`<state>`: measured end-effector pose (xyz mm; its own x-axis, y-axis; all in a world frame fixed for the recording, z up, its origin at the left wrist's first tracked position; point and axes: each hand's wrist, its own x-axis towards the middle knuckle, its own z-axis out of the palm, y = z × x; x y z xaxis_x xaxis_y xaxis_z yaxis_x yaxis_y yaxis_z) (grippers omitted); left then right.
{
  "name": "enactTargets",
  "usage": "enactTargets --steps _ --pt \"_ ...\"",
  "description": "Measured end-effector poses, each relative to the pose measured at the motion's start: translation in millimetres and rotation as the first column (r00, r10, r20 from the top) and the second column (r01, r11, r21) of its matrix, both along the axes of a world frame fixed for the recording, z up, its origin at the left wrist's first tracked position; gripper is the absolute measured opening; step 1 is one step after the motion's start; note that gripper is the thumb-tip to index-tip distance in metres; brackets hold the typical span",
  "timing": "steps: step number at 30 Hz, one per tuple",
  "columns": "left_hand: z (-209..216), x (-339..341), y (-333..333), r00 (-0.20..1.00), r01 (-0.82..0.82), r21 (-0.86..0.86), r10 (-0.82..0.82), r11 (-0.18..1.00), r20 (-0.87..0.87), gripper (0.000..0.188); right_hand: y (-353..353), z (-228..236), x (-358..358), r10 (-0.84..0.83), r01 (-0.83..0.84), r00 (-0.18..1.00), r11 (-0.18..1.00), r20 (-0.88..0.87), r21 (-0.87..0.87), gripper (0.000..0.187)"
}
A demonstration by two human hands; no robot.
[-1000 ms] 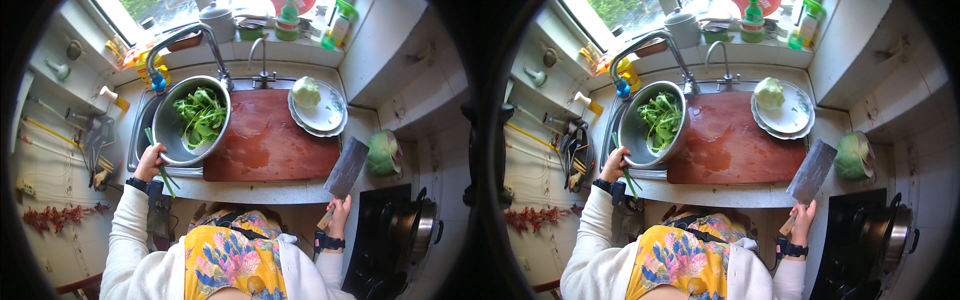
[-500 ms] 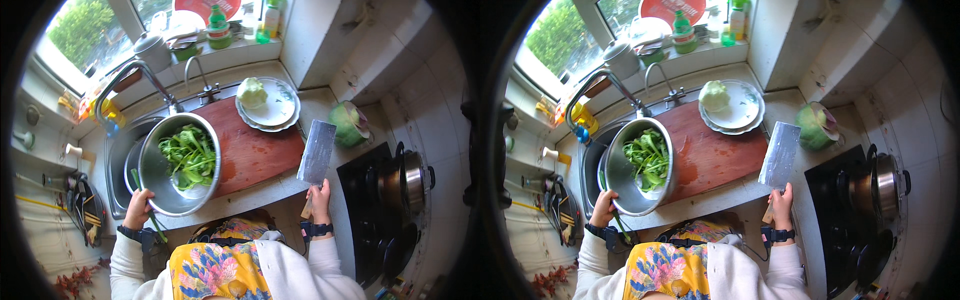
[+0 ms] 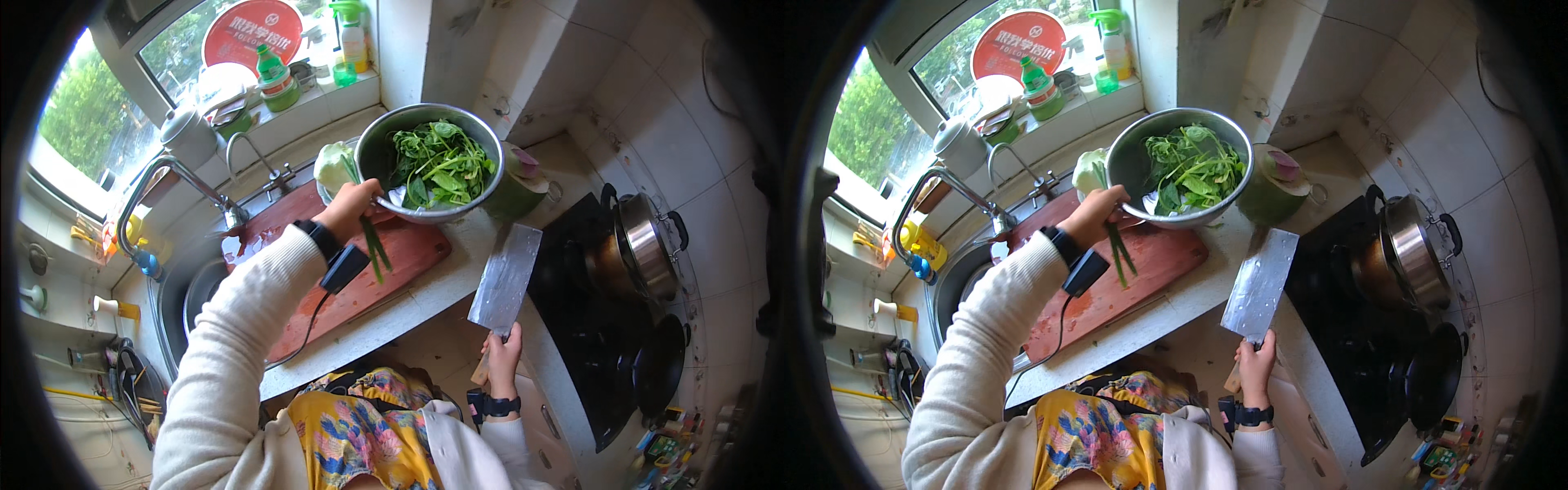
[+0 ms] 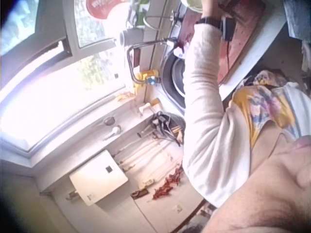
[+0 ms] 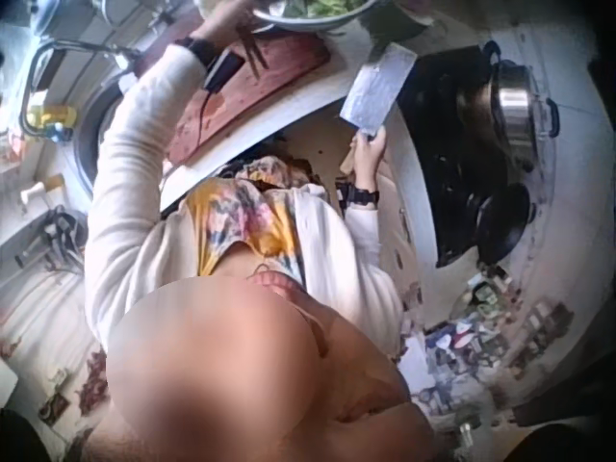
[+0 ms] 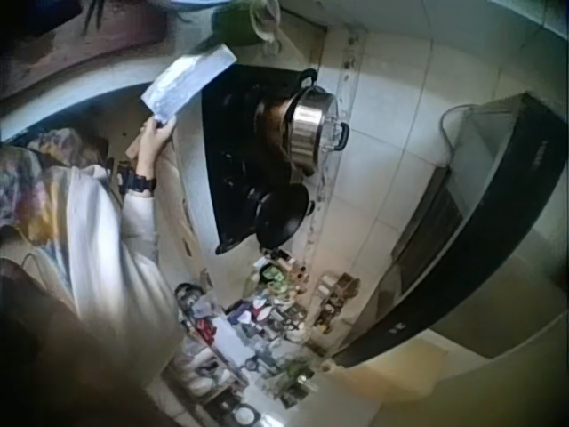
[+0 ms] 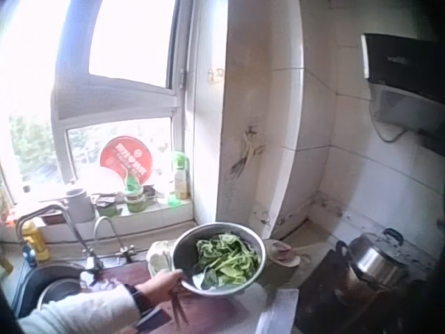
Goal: The person washes green vegetables in a sink, chops green onions on a cutting board, and places the vegetables into a wok on the stove. They handle a cabbage, a knife, a bowl, and a wok during the process.
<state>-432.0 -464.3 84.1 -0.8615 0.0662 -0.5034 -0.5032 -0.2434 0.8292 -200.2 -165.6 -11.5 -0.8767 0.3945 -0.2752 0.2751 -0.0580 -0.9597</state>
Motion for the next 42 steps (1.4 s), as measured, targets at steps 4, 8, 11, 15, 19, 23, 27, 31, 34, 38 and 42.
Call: enactTargets --steps 4,8,11,15,19,23,27,31,34,38,42 --pt "-16.2 -27.3 36.7 0.994 -0.098 0.015 0.097 0.995 0.043 0.020 7.0 -4.8 12.8 -0.005 0.004 1.000 0.999 0.012 0.037 0.014" --pt "-35.1 -37.8 43.5 0.999 -0.029 -0.052 0.031 0.998 0.036 0.028 14.2 -11.7 21.1 0.026 -0.025 1.000 0.994 -0.007 0.106 0.013" --pt "-45.5 -38.5 37.0 0.999 -0.027 -0.052 0.028 0.998 0.019 0.033 15.7 -14.6 18.5 0.026 -0.028 0.999 0.997 0.035 0.074 0.013" --pt "-46.0 -30.3 27.4 0.993 0.058 0.021 -0.055 0.998 -0.106 0.043 11.7 -10.9 3.9 0.063 -0.066 0.997 0.995 0.045 0.076 0.014" --pt "-25.1 -11.0 12.9 0.995 0.063 -0.125 -0.073 0.990 -0.072 0.063 1.6 -0.4 -12.6 0.113 -0.112 0.994 0.990 -0.007 0.088 0.017" --pt "-8.1 21.8 -35.2 0.964 0.115 -0.480 -0.215 0.870 -0.157 0.069 -12.1 17.2 -24.6 0.189 -0.178 0.975 0.979 -0.118 0.099 0.019" --pt "-40.3 88.4 -107.2 0.939 0.129 -0.840 -0.336 0.527 -0.066 0.041 -34.1 35.7 -43.0 0.405 -0.352 0.887 0.904 -0.221 0.241 0.019" --pt "-91.7 156.1 -130.8 0.938 -0.009 -0.986 -0.340 0.165 -0.066 0.028 -79.1 37.6 -66.8 0.623 -0.577 0.772 0.769 -0.122 0.277 0.015" --pt "-111.7 185.1 -131.0 0.890 -0.210 -0.977 -0.420 -0.034 -0.177 0.039 -118.8 28.9 -78.4 0.747 -0.588 0.654 0.602 -0.120 0.541 0.020" --pt "-118.8 203.0 -137.7 0.897 -0.312 -0.950 -0.325 0.016 -0.300 0.048 -152.1 23.9 -88.0 0.840 -0.605 0.541 0.421 -0.039 0.676 0.028" --pt "-123.3 203.0 -142.1 0.864 -0.409 -0.904 -0.266 0.125 -0.428 0.034 -170.4 29.3 -95.7 0.901 -0.525 0.432 0.222 0.033 0.822 0.029"
